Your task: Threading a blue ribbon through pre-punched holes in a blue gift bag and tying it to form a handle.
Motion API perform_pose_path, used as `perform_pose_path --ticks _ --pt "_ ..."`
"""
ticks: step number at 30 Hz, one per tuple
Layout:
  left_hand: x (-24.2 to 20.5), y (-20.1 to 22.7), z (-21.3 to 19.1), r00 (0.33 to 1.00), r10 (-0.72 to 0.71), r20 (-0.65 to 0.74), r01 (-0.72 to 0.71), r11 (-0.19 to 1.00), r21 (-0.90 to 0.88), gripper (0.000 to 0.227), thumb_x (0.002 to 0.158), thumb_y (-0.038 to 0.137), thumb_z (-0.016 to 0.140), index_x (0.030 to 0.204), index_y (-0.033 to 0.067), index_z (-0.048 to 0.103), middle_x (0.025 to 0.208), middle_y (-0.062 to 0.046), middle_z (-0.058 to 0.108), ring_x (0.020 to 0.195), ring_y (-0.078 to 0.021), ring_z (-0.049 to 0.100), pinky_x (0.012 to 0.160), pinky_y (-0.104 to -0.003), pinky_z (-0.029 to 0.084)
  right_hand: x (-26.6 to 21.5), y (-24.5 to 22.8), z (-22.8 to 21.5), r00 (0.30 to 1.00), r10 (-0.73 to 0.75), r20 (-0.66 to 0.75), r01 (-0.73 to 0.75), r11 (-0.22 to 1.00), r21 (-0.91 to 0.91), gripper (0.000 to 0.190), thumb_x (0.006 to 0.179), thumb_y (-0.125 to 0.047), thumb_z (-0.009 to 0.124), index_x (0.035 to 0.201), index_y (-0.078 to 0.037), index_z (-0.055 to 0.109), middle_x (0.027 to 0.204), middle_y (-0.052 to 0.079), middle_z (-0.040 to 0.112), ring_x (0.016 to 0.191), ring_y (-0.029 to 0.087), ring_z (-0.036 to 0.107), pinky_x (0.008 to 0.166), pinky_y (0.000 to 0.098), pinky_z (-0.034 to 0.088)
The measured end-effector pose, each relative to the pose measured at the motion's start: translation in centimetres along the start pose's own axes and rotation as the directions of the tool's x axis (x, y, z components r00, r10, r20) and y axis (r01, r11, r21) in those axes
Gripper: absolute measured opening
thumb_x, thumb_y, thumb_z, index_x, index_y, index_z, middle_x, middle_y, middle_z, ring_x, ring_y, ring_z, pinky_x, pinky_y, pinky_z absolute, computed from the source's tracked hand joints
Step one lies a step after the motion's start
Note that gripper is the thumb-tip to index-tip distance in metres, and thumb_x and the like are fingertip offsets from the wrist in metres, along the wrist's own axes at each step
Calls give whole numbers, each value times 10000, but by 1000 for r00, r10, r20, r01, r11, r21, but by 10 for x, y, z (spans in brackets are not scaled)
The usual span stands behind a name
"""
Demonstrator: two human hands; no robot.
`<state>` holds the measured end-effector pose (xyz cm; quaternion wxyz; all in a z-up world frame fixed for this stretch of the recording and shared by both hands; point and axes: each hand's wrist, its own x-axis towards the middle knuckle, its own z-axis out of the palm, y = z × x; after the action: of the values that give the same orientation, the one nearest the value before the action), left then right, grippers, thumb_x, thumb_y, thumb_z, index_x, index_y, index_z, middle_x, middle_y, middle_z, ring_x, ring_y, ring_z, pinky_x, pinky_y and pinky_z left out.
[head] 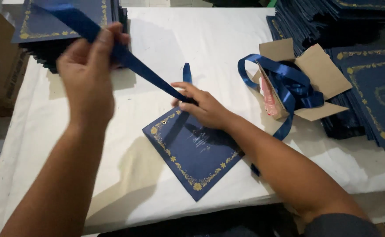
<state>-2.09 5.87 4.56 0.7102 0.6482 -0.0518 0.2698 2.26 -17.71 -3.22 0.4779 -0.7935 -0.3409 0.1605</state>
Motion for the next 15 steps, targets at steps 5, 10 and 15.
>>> perform_pose_path --ticks 5,10,15 --pt "1 7 -21 998 -46 -40 43 996 -73 197 1058 347 604 1161 210 701 1072 45 725 950 -30 603 773 -232 397 -32 -10 -4 989 20 -144 -18 1000 15 518 1033 -307 438 1483 -51 431 796 -7 539 815 154 636 825 306 480" --pt "-29 -26 11 968 -251 10 251 963 -96 295 960 240 689 1204 86 750 671 82 491 574 -29 418 511 -191 326 -51 -33 -14 966 -124 -228 53 955 -292 710 981 -573 453 1454 -44 474 1471 174 554 1384 334 524 1107 458 405" --pt "-71 -31 49 956 -220 192 222 975 12 136 906 90 747 1035 53 769 914 -81 789 696 -143 726 600 -237 616 -49 -83 -5 902 -281 -329 171 930 -327 697 962 -532 535 1444 -36 440 1427 217 569 1344 363 568 1106 461 459"
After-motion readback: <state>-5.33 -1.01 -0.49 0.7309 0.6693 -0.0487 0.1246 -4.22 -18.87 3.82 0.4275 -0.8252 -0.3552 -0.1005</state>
